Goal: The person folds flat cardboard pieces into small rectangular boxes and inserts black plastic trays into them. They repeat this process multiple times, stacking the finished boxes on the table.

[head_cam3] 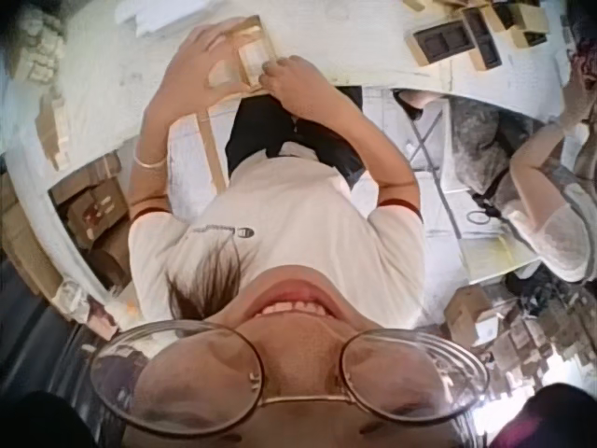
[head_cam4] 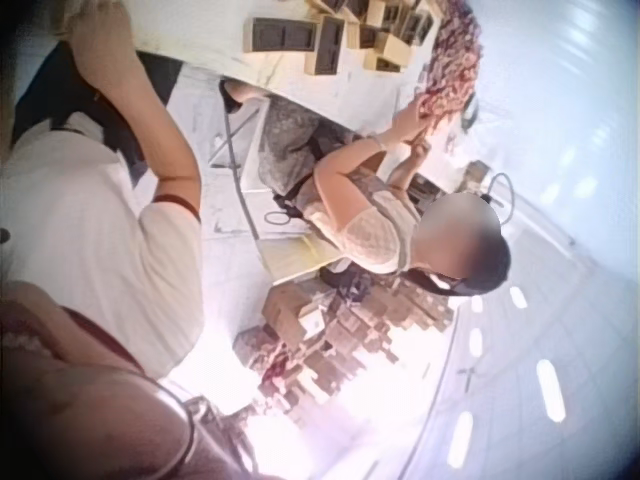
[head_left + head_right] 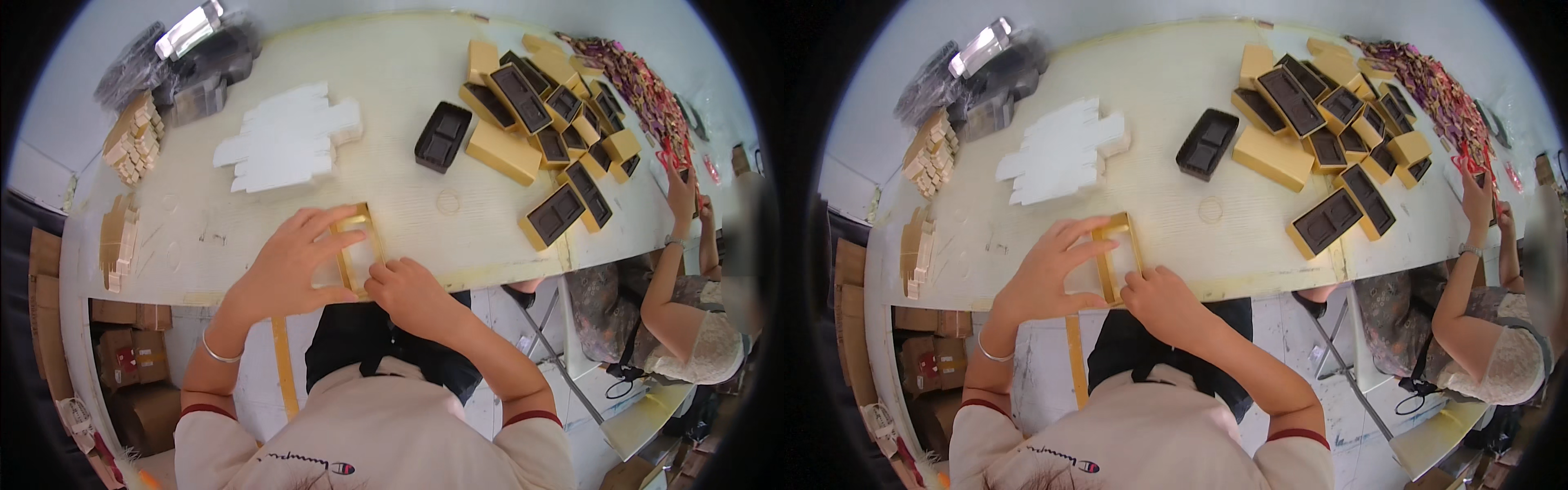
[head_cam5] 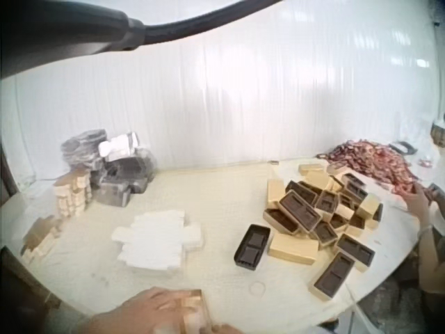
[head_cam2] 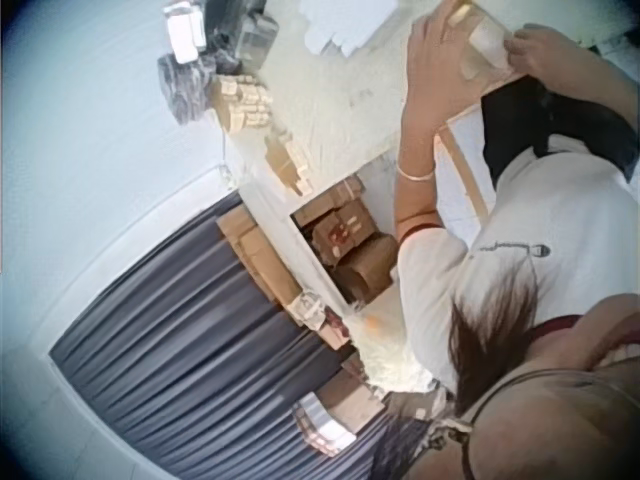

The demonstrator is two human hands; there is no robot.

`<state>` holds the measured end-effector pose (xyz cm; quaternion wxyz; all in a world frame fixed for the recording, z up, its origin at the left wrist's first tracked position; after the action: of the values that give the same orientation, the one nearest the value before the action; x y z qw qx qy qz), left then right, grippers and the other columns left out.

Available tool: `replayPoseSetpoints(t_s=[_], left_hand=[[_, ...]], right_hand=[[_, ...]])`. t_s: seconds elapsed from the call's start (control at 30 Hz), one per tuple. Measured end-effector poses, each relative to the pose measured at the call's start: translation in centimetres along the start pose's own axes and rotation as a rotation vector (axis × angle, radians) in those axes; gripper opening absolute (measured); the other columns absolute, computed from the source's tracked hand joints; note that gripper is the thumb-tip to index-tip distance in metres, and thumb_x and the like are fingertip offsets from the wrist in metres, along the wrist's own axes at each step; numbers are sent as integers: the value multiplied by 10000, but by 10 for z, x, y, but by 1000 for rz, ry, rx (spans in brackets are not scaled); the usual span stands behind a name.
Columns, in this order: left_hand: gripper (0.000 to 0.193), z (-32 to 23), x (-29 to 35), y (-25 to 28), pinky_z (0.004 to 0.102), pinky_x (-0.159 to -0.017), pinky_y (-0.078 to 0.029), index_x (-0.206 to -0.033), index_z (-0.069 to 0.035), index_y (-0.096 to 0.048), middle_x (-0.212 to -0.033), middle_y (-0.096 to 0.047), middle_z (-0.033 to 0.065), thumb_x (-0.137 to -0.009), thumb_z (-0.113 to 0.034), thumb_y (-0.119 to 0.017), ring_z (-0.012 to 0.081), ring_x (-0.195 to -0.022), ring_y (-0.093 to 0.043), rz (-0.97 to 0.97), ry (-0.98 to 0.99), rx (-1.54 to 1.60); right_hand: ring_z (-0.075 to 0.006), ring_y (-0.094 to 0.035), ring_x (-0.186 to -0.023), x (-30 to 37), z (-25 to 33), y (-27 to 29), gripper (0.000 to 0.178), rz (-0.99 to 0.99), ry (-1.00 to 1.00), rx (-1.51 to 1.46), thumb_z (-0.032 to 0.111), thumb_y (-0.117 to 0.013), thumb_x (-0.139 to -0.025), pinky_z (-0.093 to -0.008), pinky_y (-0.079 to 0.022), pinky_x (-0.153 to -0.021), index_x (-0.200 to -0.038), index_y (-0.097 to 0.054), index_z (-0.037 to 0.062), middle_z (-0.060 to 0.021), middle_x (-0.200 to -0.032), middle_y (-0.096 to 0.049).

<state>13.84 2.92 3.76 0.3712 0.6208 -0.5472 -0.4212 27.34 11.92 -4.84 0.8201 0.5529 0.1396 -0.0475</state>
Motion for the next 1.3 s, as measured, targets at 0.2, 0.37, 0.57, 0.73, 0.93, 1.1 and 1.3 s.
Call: replayPoseSetpoints(t_s=[0.2, 0.37, 0.57, 0.73, 0.93, 1.1, 1.3], left_hand=[[386, 58, -11, -34, 385, -776, -479, -1217, -81, -542, -1313, -474, 120, -840, -106, -624, 270, -973, -575, 13, 183, 198], [447, 47, -12, -38, 364, -771, -483, -1260, -80, -485, -1310, -477, 110, -844, -130, -641, 286, -921, -587, 62, 325, 145], [636, 36, 12, -42, 376, -812, -485, -1285, -57, -474, -1224, -512, 118, -750, -252, -755, 319, -983, -570, 52, 205, 211], [650, 44, 23, -62, 383, -799, -488, -1245, -43, -505, -1094, -552, 115, -700, -258, -786, 315, -963, -567, -102, 215, 195], [633, 37, 21, -62, 365, -815, -479, -1231, -44, -489, -1145, -546, 103, -705, -241, -783, 306, -968, -573, -102, 309, 299], [659, 39, 28, -70, 359, -840, -475, -1258, -46, -472, -1212, -530, 103, -712, -245, -781, 303, -995, -570, -183, 300, 331], [663, 42, 27, -76, 359, -866, -465, -1276, -64, -462, -1205, -543, 116, -717, -233, -778, 315, -1015, -564, -259, 264, 353]], right_hand=[[-363, -589, -918, -13, -52, 55, 246, -391, -281, -305, 159, -704, -772, -404, -477, -780, -949, -622, 9, -123, -1050, -596], [-266, -555, -847, -30, -136, 56, 210, -329, -251, 449, 86, -707, -739, -370, -441, -742, -933, -633, 58, -77, -939, -605], [-266, -536, -832, -32, -144, 64, 108, -241, -321, 396, 93, -695, -748, -380, -420, -720, -755, -600, 41, -62, -813, -572], [-281, -548, -804, -34, -148, 81, 101, -145, -280, 169, 108, -709, -760, -376, -435, -691, -771, -649, 27, -80, -789, -593], [-296, -541, -760, -32, -142, 99, 104, -313, -304, 52, 45, -710, -745, -378, -429, -658, -772, -625, -9, -107, -780, -600], [-257, -542, -729, -30, -157, 80, 187, -90, -501, -48, 75, -742, -749, -348, -437, -652, -755, -576, -11, -108, -757, -577], [-287, -578, -754, -37, -156, 102, 167, -458, -252, 77, 99, -732, -775, -361, -449, -673, -786, -623, -27, -124, -790, -623]])
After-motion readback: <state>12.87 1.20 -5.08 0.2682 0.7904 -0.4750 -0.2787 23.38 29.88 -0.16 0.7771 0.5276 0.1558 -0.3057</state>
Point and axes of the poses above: each hand's wrist, its own x-axis away from the middle knuckle, its own y-axis out of the back of the hand, z = x × y, the point moved 3 cm from there along -x, towards the middle knuckle
